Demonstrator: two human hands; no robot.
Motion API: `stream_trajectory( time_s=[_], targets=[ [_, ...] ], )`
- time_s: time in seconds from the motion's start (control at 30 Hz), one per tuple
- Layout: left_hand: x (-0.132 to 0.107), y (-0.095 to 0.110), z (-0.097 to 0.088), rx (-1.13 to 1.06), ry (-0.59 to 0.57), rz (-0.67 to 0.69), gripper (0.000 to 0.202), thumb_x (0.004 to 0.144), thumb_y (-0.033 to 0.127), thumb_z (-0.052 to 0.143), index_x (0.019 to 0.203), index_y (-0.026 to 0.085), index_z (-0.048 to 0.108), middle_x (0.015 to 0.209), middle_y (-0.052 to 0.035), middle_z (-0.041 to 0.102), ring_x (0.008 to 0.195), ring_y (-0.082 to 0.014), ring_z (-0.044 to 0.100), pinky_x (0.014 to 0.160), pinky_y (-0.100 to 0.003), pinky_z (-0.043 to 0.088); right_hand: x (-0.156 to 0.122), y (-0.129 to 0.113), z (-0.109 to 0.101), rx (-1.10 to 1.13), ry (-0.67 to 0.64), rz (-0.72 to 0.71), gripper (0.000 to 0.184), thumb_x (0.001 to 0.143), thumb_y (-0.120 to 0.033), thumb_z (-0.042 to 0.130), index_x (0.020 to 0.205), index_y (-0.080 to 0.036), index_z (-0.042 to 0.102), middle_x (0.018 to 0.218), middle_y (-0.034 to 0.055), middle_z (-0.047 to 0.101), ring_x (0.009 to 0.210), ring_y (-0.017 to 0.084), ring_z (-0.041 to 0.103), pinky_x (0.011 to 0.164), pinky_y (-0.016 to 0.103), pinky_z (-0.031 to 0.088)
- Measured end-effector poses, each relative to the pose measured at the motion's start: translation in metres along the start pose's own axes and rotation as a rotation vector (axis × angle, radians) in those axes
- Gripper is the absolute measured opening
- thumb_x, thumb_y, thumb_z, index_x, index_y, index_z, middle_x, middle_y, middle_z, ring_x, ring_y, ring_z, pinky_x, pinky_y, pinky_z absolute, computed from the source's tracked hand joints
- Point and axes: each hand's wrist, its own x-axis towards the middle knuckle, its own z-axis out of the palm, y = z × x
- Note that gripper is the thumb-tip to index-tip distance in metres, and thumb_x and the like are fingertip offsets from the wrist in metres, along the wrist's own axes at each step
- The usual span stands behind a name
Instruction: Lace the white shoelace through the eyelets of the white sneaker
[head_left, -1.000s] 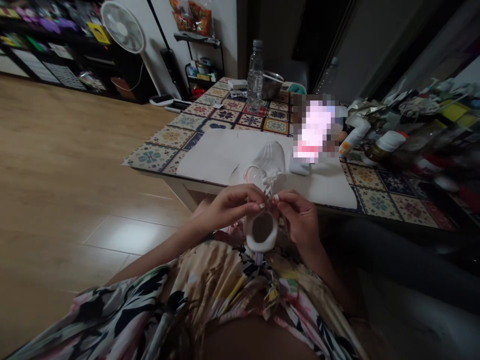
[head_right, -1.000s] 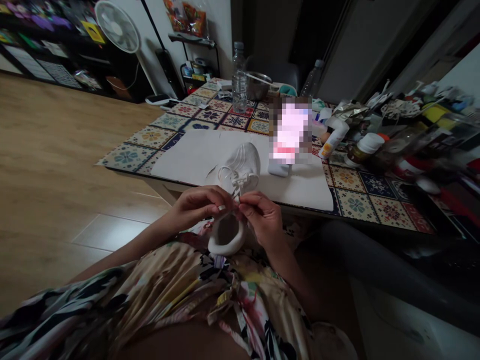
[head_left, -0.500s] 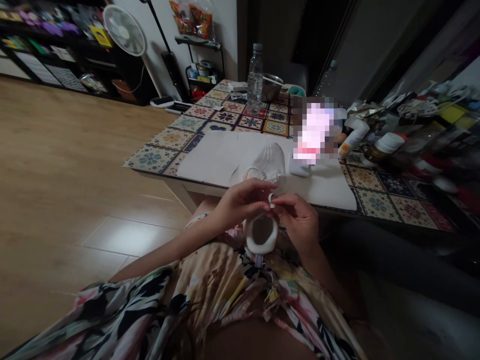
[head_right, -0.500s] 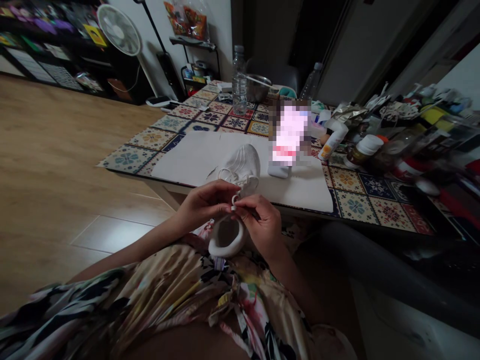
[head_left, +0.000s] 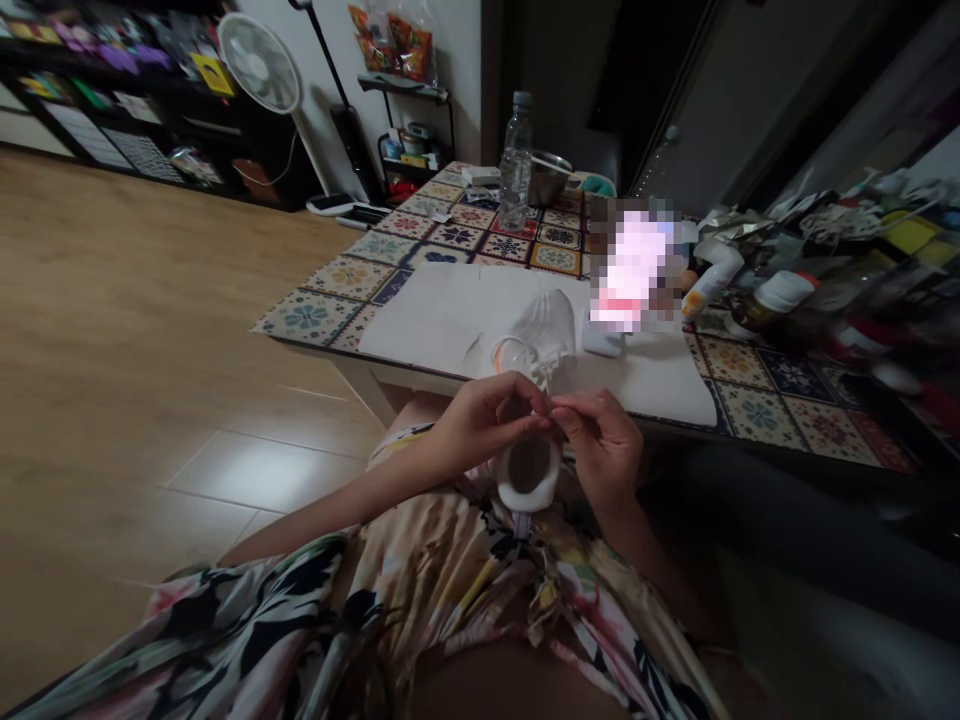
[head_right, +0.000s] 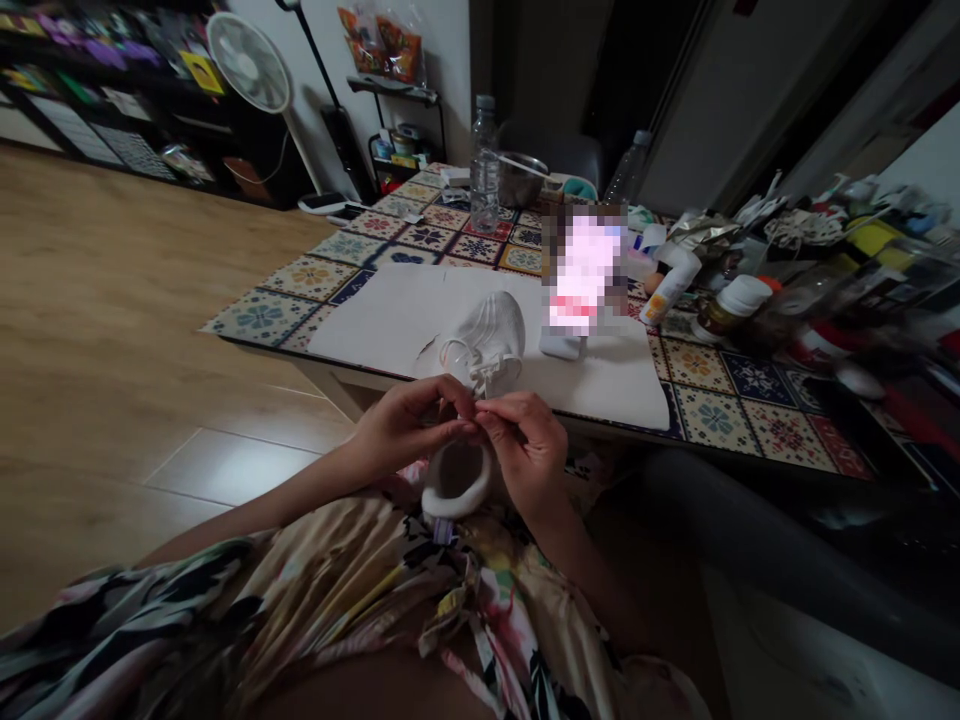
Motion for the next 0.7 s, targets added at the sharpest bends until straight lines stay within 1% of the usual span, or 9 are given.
stream_trajectory(
  time_s=[0.13, 0.2, 0.27, 0.33, 0.4, 0.47, 0.57, 0.63, 0.7],
  targets=[
    [-0.002, 0.001, -0.001, 0.013, -0.038, 0.023, 0.007, 0.084, 0.020, 0.065, 0.080, 0.017, 0.061, 0.078, -0.0035, 0.069, 0.072, -0.0129, 0.065, 0.065, -0.023, 0.051, -0.003, 0.000, 0.004, 0.057, 0.041, 0.135, 0.009, 0.090, -0.033, 0.065, 0.092, -0.027, 0.070, 0.079, 0.0003, 0.070, 0.068, 0.016, 0.065, 0.062, 0.028, 0.055],
    [-0.003, 0.000, -0.002, 0.026, -0.029, 0.052, 0.007, 0.084, 0.020, 0.066, 0.080, 0.016, 0.062, 0.079, -0.0040, 0.068, 0.072, -0.0133, 0.065, 0.066, -0.024, 0.051, -0.004, -0.001, 0.004, 0.078, 0.061, 0.157, 0.009, 0.090, -0.032, 0.065, 0.097, -0.027, 0.068, 0.080, -0.0005, 0.069, 0.065, 0.014, 0.064, 0.058, 0.026, 0.054],
    [-0.005, -0.002, -0.003, 0.068, 0.008, 0.075, 0.007, 0.083, 0.021, 0.067, 0.080, 0.015, 0.064, 0.078, -0.0044, 0.068, 0.071, -0.0132, 0.063, 0.065, -0.024, 0.050, -0.004, -0.003, 0.001, 0.041, 0.006, 0.100, 0.009, 0.090, -0.029, 0.065, 0.099, -0.027, 0.067, 0.085, 0.0003, 0.070, 0.073, 0.016, 0.066, 0.064, 0.027, 0.055],
    [-0.005, -0.005, -0.004, 0.124, 0.066, 0.091, 0.008, 0.082, 0.023, 0.070, 0.081, 0.015, 0.068, 0.077, -0.0048, 0.068, 0.069, -0.0133, 0.060, 0.064, -0.025, 0.048, -0.002, -0.006, -0.004, -0.047, -0.111, -0.002, 0.014, 0.090, -0.025, 0.064, 0.103, -0.027, 0.067, 0.094, 0.0028, 0.070, 0.086, 0.018, 0.067, 0.077, 0.031, 0.055],
    [-0.005, -0.008, -0.006, 0.160, 0.107, 0.097, 0.011, 0.082, 0.025, 0.071, 0.084, 0.015, 0.071, 0.076, -0.0055, 0.069, 0.069, -0.0141, 0.060, 0.063, -0.025, 0.047, 0.001, -0.008, -0.008, -0.139, -0.186, -0.086, 0.018, 0.089, -0.022, 0.064, 0.107, -0.026, 0.067, 0.099, 0.0051, 0.069, 0.094, 0.020, 0.065, 0.083, 0.034, 0.053],
    [-0.005, -0.010, -0.008, 0.177, 0.114, 0.124, 0.012, 0.081, 0.025, 0.072, 0.087, 0.015, 0.074, 0.077, -0.0064, 0.070, 0.071, -0.0149, 0.062, 0.065, -0.026, 0.048, 0.003, -0.010, -0.010, -0.220, -0.185, -0.141, 0.015, 0.089, -0.021, 0.065, 0.104, -0.024, 0.068, 0.097, 0.0061, 0.068, 0.093, 0.021, 0.063, 0.083, 0.036, 0.052],
    [-0.004, -0.010, -0.010, 0.185, 0.095, 0.177, 0.008, 0.081, 0.022, 0.073, 0.086, 0.016, 0.075, 0.080, -0.0068, 0.072, 0.073, -0.0148, 0.064, 0.068, -0.026, 0.049, 0.004, -0.010, -0.011, -0.302, -0.146, -0.180, 0.004, 0.089, -0.021, 0.066, 0.089, -0.024, 0.069, 0.087, 0.0045, 0.065, 0.087, 0.021, 0.059, 0.082, 0.037, 0.048],
    [-0.004, -0.009, -0.009, 0.175, 0.089, 0.163, 0.008, 0.081, 0.022, 0.072, 0.084, 0.015, 0.074, 0.080, -0.0068, 0.073, 0.074, -0.0149, 0.065, 0.068, -0.025, 0.050, 0.003, -0.009, -0.010, -0.290, -0.132, -0.155, 0.007, 0.089, -0.023, 0.067, 0.082, -0.024, 0.067, 0.083, 0.0029, 0.064, 0.085, 0.020, 0.058, 0.081, 0.037, 0.047],
    [-0.004, -0.007, -0.008, 0.144, 0.087, 0.108, 0.009, 0.081, 0.023, 0.071, 0.083, 0.014, 0.073, 0.079, -0.0065, 0.073, 0.074, -0.0148, 0.066, 0.068, -0.025, 0.050, 0.003, -0.008, -0.009, -0.212, -0.156, -0.090, 0.009, 0.089, -0.024, 0.066, 0.080, -0.023, 0.065, 0.083, 0.0022, 0.063, 0.085, 0.020, 0.058, 0.079, 0.036, 0.047]
  ],
)
